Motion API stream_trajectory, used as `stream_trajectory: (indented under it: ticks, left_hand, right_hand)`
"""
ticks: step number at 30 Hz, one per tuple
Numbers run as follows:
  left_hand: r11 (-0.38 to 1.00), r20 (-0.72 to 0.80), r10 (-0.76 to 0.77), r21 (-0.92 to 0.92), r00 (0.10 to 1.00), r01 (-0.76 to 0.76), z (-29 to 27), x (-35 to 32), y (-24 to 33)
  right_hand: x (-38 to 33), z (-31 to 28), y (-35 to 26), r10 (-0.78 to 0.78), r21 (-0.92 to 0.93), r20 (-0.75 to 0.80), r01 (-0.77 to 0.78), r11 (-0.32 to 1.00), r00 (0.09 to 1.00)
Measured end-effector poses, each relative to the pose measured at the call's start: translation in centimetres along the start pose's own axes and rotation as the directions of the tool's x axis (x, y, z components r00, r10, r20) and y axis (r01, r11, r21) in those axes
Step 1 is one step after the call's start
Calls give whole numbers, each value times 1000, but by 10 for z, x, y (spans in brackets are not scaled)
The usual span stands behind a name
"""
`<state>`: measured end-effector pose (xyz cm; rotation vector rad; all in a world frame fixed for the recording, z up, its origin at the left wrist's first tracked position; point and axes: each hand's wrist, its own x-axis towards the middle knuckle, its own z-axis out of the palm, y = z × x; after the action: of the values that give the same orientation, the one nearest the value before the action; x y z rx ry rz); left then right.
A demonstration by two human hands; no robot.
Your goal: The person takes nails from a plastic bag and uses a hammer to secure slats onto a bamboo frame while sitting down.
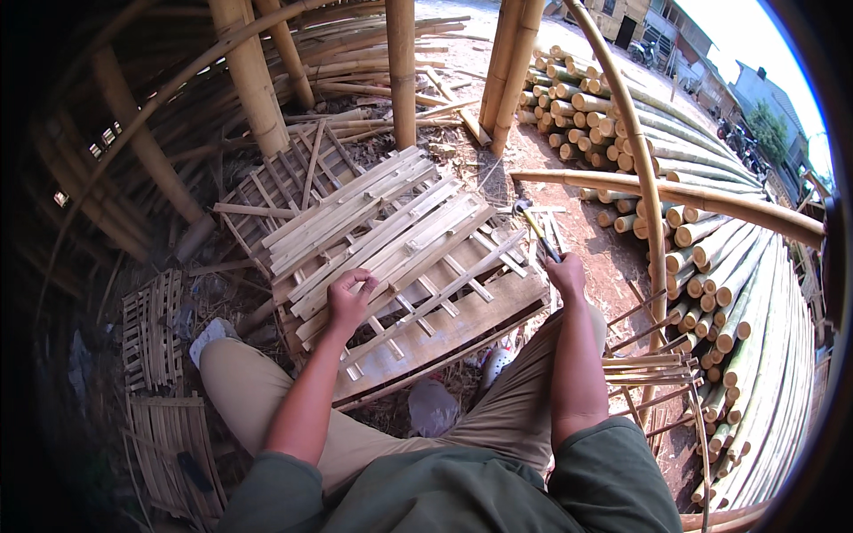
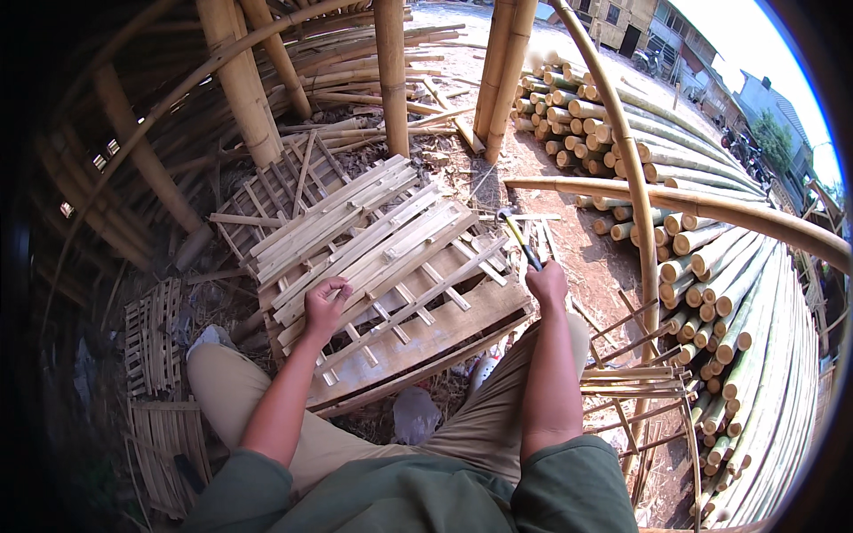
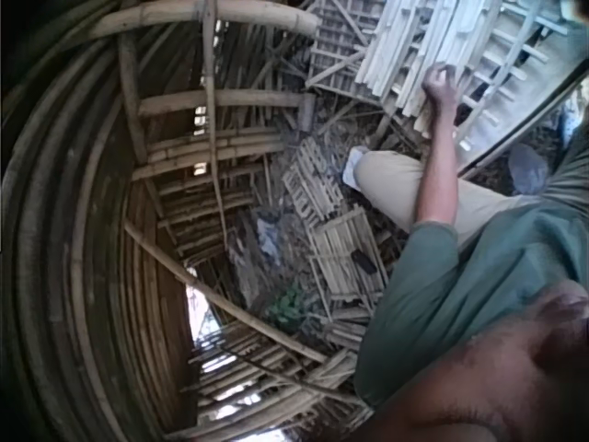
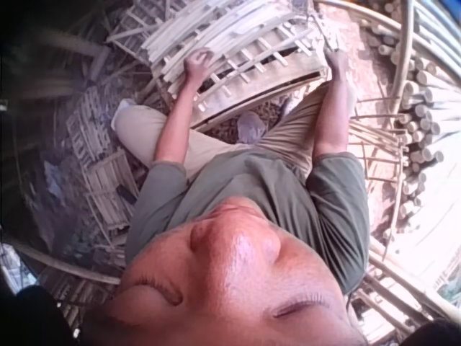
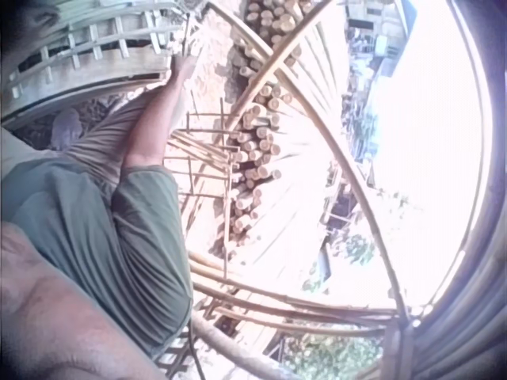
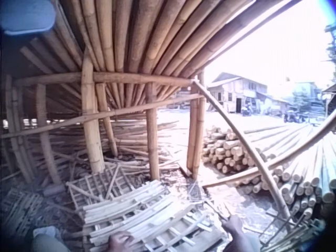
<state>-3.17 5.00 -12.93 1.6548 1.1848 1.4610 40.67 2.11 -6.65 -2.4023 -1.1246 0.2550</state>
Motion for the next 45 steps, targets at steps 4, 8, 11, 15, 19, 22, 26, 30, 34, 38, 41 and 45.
stream_trajectory:
  ticks: [4, 8, 11, 15, 19, 22, 26, 30, 34, 38, 41, 45]
  left_hand:
    - [994, -2, -56, -93, 998, 56, 15, 6, -2]
    - [924, -77, -240, -323, 968, 203, 4, 8, -2]
    - [972, -344, -65, -236, 937, -19, 7, 8, -8]
    - [906, -322, 301, 389, 898, -164, 4, 0, 9]
    - [863, -256, 201, 503, 945, -47, 9, -1, -4]
    - [769, -257, 203, 640, 945, 9, 13, -1, -7]
    - [705, -181, 65, 704, 981, 83, 16, -1, 0]
    - [707, -194, 74, 702, 978, 86, 20, 0, 3]
    - [726, -225, 81, 681, 971, 97, 25, 2, 0]
    - [770, -283, 98, 629, 954, 108, 17, 0, -8]
    - [768, -247, 90, 634, 965, 91, 16, -2, -6]
    - [757, -239, 81, 647, 968, 97, 19, 0, -3]
  right_hand:
    - [19, -5, 33, -13, 414, -137, 70, 908, 990]
    - [-47, -58, -29, -274, 795, 308, -89, 601, 911]
    - [-112, -74, -69, -281, 690, 440, -120, 714, 853]
    - [-179, -47, -94, -309, 560, 613, -125, 819, 727]
    - [-205, -4, -80, -345, 451, 565, 70, 890, 749]
    - [-207, -5, -82, -266, 341, 621, 52, 939, 738]
    - [-200, -37, -96, -215, 568, 583, -204, 797, 784]
    - [-189, -46, -90, -172, 569, 322, -45, 821, 931]
    - [-217, -26, -72, -390, 196, 377, 339, 920, 840]
    - [-226, -41, -88, -264, 238, 567, 152, 959, 780]
    - [-207, -44, -86, -279, 327, 455, 133, 936, 846]
    - [-210, -28, -87, -269, 332, 266, 174, 927, 926]
